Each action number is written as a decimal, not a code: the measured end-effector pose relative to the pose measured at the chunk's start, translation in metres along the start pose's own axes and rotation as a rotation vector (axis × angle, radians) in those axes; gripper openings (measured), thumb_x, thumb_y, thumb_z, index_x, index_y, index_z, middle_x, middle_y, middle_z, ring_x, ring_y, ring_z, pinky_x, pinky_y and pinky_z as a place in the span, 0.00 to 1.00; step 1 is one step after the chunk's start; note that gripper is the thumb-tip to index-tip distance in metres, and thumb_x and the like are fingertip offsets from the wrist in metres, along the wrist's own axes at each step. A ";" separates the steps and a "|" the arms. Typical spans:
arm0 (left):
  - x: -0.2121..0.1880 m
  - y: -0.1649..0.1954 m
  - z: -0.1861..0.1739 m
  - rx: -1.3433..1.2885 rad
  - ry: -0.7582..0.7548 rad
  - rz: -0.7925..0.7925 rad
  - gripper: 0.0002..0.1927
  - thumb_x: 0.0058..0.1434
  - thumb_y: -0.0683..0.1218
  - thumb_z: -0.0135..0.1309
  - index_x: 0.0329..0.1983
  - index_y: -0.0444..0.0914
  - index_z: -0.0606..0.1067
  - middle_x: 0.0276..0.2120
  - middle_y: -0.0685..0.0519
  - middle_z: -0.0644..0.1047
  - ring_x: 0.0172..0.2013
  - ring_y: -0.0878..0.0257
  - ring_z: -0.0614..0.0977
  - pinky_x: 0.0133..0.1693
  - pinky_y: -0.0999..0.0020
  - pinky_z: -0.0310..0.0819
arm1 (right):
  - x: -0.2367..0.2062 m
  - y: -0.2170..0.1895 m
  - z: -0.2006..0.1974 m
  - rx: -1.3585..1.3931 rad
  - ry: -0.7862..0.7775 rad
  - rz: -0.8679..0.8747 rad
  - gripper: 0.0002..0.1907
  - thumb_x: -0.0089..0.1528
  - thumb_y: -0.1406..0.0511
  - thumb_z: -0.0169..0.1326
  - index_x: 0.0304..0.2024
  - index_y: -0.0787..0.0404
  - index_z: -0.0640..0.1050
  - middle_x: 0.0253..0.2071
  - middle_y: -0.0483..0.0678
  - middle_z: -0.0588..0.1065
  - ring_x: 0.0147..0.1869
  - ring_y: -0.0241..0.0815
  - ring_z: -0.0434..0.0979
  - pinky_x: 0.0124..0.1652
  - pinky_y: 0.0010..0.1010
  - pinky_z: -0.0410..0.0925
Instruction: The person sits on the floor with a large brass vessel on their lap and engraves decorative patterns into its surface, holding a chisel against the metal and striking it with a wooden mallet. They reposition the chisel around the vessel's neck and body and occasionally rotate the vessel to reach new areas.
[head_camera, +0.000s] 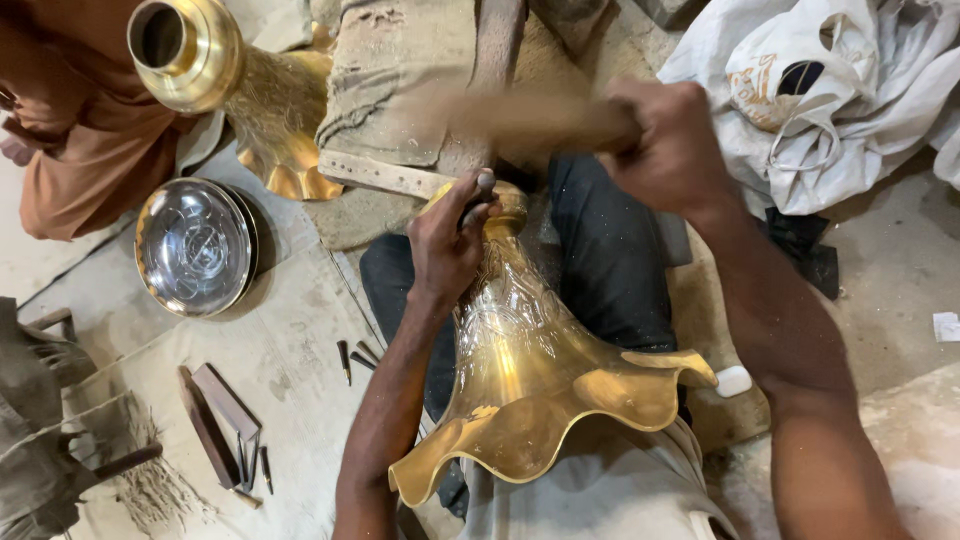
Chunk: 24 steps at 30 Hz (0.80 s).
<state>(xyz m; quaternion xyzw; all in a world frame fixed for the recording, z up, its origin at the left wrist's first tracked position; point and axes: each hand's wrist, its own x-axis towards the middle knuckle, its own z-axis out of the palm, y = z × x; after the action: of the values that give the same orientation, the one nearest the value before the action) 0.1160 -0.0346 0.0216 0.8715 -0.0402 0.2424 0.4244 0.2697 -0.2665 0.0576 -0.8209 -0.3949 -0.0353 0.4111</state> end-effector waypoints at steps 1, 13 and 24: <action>-0.001 -0.002 0.001 -0.004 0.001 -0.006 0.18 0.68 0.34 0.57 0.61 0.35 0.74 0.46 0.44 0.83 0.45 0.58 0.88 0.45 0.65 0.87 | -0.001 0.000 0.004 0.279 0.042 -0.004 0.07 0.67 0.68 0.62 0.34 0.58 0.77 0.25 0.42 0.72 0.26 0.34 0.73 0.29 0.31 0.71; -0.005 -0.021 0.009 0.033 -0.032 0.024 0.22 0.67 0.36 0.60 0.63 0.39 0.74 0.46 0.47 0.84 0.43 0.59 0.88 0.40 0.67 0.90 | -0.021 0.015 0.005 -0.181 -0.087 0.048 0.09 0.60 0.66 0.63 0.29 0.58 0.74 0.20 0.43 0.70 0.20 0.35 0.67 0.22 0.31 0.65; -0.002 -0.014 0.002 -0.042 -0.067 -0.018 0.20 0.66 0.33 0.57 0.61 0.37 0.74 0.48 0.46 0.83 0.44 0.59 0.88 0.43 0.67 0.89 | -0.029 0.003 -0.004 0.083 -0.028 0.073 0.04 0.62 0.66 0.60 0.38 0.58 0.78 0.23 0.43 0.72 0.23 0.34 0.70 0.25 0.29 0.65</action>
<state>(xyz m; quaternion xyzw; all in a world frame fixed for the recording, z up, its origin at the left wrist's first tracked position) 0.1193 -0.0269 0.0096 0.8705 -0.0515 0.2081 0.4431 0.2529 -0.2878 0.0472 -0.8175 -0.3714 0.0074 0.4401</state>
